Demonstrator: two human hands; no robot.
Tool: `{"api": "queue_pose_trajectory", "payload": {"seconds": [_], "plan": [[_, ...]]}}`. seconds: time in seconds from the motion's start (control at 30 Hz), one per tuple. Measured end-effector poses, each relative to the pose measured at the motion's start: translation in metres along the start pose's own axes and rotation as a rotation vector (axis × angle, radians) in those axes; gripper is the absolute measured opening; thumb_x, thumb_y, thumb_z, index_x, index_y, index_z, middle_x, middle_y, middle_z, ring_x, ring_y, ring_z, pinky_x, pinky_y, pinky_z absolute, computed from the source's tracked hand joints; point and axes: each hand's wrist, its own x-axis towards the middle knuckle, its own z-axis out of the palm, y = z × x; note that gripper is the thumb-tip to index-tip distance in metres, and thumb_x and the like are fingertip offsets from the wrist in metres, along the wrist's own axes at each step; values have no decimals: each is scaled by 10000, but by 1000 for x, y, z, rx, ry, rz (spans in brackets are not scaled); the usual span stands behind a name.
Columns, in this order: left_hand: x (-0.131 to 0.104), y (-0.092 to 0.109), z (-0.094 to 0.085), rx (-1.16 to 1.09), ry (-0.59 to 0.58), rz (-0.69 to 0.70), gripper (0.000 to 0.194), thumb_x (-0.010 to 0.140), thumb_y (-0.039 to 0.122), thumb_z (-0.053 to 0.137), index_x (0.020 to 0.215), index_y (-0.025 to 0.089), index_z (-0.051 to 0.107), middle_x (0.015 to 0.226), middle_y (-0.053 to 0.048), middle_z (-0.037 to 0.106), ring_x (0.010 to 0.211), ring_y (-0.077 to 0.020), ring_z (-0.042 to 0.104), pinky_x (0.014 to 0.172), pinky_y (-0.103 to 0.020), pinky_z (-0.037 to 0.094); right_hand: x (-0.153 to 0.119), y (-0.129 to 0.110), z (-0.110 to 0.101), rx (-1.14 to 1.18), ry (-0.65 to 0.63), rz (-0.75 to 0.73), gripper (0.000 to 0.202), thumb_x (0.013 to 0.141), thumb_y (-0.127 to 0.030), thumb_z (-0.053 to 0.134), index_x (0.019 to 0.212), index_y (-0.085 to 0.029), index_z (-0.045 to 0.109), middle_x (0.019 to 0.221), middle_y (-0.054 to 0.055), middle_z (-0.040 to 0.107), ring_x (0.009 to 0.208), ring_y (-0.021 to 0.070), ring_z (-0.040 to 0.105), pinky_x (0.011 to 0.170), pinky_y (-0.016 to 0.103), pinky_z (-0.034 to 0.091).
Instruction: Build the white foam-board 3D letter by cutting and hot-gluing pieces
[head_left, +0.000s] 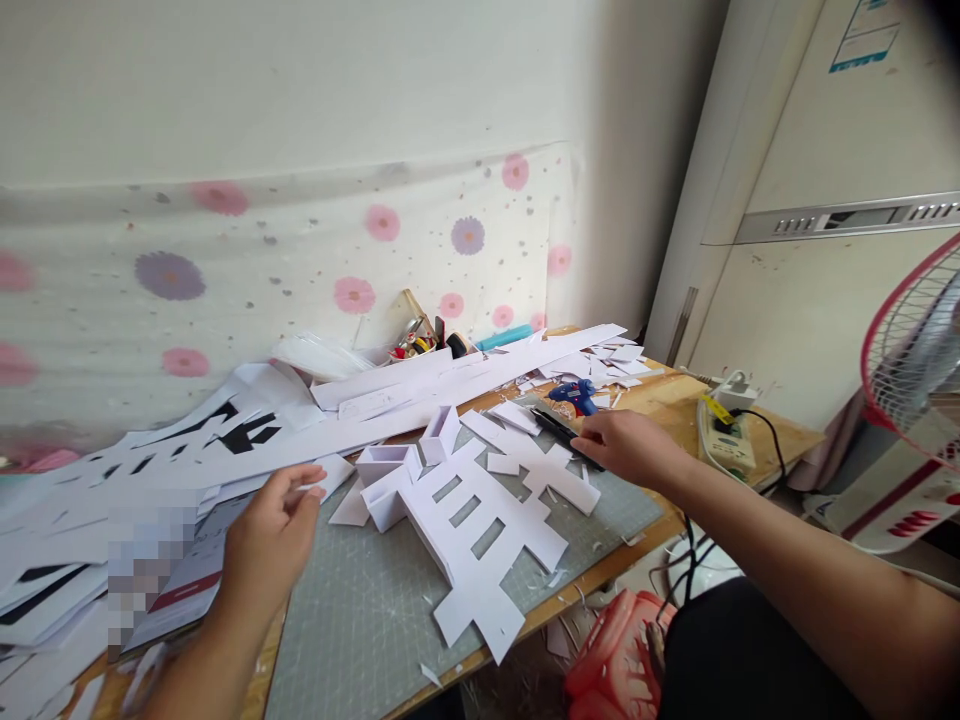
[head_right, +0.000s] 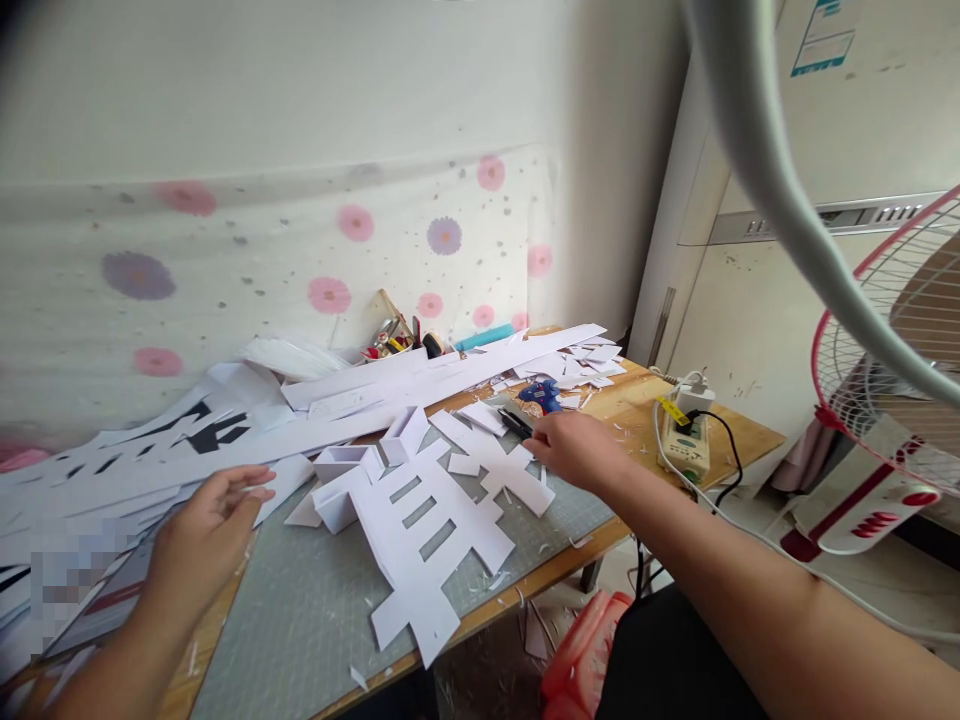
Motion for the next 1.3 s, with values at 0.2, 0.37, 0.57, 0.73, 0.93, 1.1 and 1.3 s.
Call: {"api": "queue_pose_trajectory", "payload": {"seconds": [0.2,0.37,0.57,0.73,0.93,1.1,1.3], "plan": [[92,-8,17,593,-394,265,491,802,297,480,1261,137,554,1320,-161,574,1188,-363,525,934,-456,417,-8,-25,-3,130,60,-220,232,875,-327,500,779,-191,662,781,40,678,700,158,581,602,254,327],[131,-28,48,605,-530,340,608,728,317,601,1307,142,535,1393,-130,528,1254,-335,489,977,-390,407,-9,-25,-2,155,74,-318,205,870,-331,523,872,-200,681,833,33,693,731,174,602,627,273,357],[145,-31,52,601,-540,408,569,690,242,645,1244,126,588,1290,-135,595,1161,-304,559,943,-327,429,-11,-20,-4,172,12,-335,212,853,-326,564,970,-199,687,869,38,698,735,180,611,645,280,395],[138,-12,31,563,-415,457,491,830,269,538,1287,91,534,1244,-119,559,1151,-264,510,991,-369,390,-9,-16,-5,201,11,-367,216,860,-309,569,987,-181,689,862,46,690,731,173,604,670,284,421],[114,50,-20,505,-119,510,523,930,421,435,1374,145,421,1275,-77,421,1205,-222,392,1041,-410,334,-11,-15,-3,312,14,-497,222,855,-276,591,1010,-143,676,871,70,681,736,163,607,695,289,456],[62,110,-56,506,186,749,477,836,432,617,1264,225,574,1178,-59,512,1102,-207,487,992,-414,386,-12,-14,-1,659,332,-418,406,849,-361,601,1202,-163,569,994,89,635,779,164,599,705,309,488],[-32,115,-83,629,343,896,486,791,367,681,1260,306,567,1097,-62,596,986,-267,557,912,-444,426,-22,-14,-7,1021,401,-375,564,831,-400,622,1323,-198,435,1012,73,595,784,152,576,712,317,504]]}}
